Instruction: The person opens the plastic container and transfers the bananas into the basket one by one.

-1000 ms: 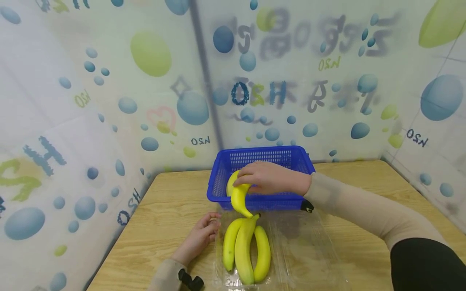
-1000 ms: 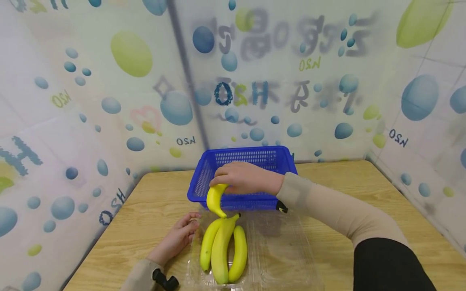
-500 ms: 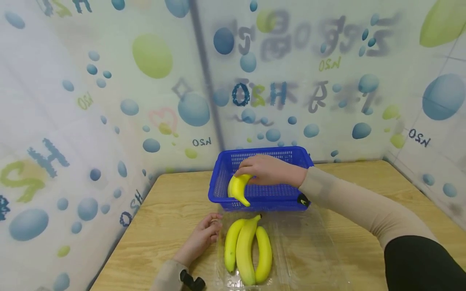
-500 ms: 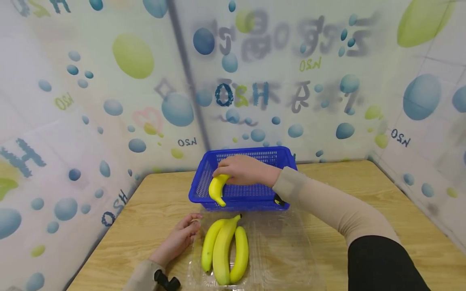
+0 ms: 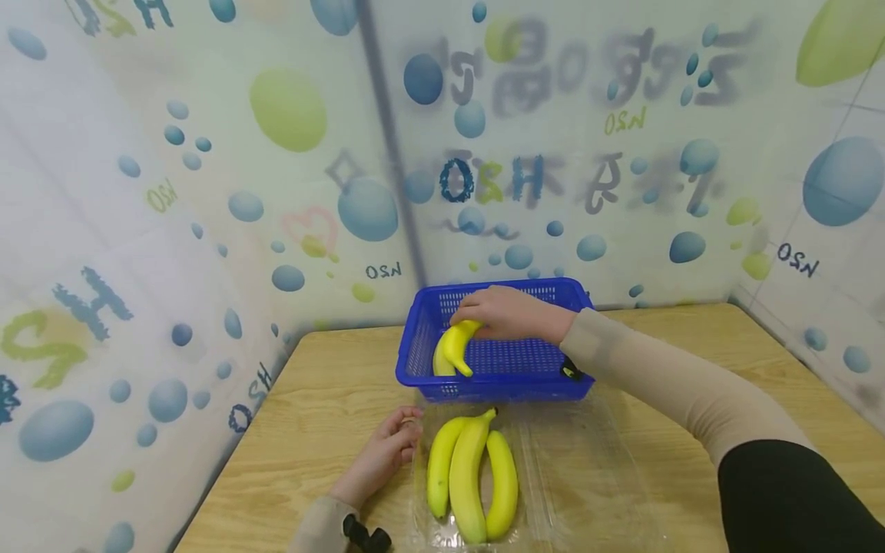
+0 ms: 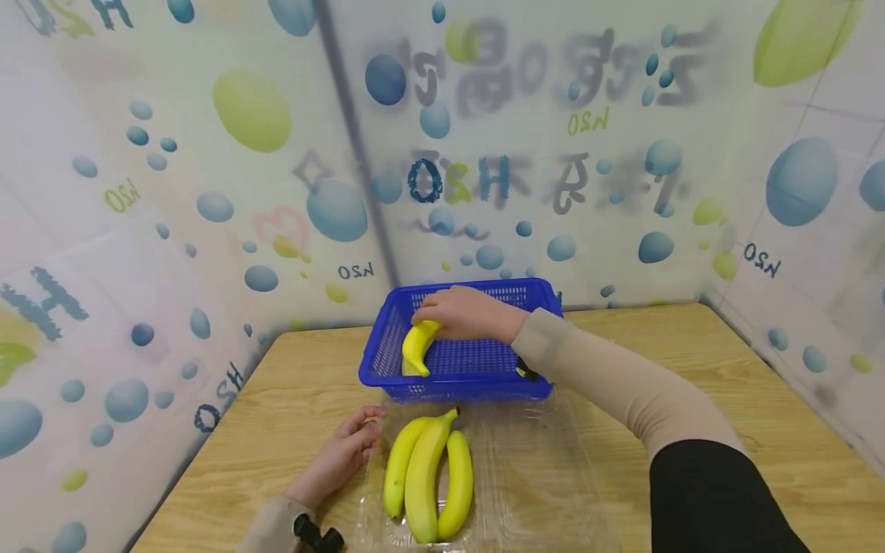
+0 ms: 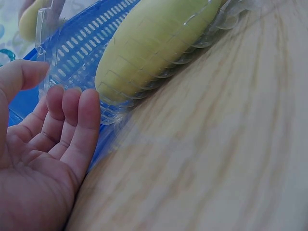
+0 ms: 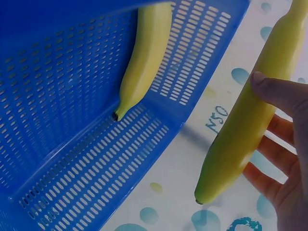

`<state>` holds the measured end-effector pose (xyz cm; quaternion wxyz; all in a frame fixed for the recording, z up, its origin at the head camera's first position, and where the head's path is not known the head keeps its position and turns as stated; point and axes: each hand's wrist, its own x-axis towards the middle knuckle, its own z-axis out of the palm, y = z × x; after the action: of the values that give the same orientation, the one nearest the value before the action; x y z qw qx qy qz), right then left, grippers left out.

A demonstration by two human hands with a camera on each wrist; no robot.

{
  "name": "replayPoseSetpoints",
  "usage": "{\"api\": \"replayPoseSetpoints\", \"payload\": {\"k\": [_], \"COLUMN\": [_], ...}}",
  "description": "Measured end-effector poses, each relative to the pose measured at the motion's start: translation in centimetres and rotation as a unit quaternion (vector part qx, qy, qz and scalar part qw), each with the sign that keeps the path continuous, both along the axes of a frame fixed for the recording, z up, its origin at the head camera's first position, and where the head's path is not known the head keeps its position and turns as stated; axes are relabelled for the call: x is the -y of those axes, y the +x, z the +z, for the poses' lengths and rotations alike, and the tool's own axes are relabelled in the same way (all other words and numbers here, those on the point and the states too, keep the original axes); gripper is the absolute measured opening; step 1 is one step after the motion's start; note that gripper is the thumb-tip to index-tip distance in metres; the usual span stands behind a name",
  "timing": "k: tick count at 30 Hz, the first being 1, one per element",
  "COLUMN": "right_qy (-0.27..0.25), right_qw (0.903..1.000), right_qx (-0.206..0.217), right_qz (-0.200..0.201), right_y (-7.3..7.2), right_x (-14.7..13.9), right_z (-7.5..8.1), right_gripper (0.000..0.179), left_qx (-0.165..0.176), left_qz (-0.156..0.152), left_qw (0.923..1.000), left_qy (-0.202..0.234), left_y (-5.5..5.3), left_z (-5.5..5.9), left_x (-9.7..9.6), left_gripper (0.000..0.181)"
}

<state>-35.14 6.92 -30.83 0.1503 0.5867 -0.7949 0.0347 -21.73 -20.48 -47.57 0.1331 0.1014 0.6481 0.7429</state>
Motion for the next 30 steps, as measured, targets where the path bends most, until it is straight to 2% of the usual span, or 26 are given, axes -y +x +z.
{"api": "replayPoseSetpoints", "payload": {"k": [12,24,30], "right_qy": [0.015,0.005,0.006], "right_qw": [0.9997,0.9999,0.9997], "right_qx": [0.000,-0.008,-0.018], "right_qz": [-0.022,-0.008,-0.012], "right_y": [-1.9,-2.9,-3.7], "right_x": [0.0,0.1,0.3], "right_z": [-0.4,-0.6,-1.3], "right_gripper": [0.033,0.033,0.033], "left_qx": [0.006,0.009,0.008], "left_qz": [-0.002,0.002,0.000], "left_qw": [1.0000,0.9999,0.9999], "left_qy": [0.001,0.007,0.010], "left_y": [0.0,0.1,0.0], "left_z": [0.1,0.1,0.2], "left_x": [0.0,0.0,0.0], "left_gripper": [0.032,0.029,0.028]}}
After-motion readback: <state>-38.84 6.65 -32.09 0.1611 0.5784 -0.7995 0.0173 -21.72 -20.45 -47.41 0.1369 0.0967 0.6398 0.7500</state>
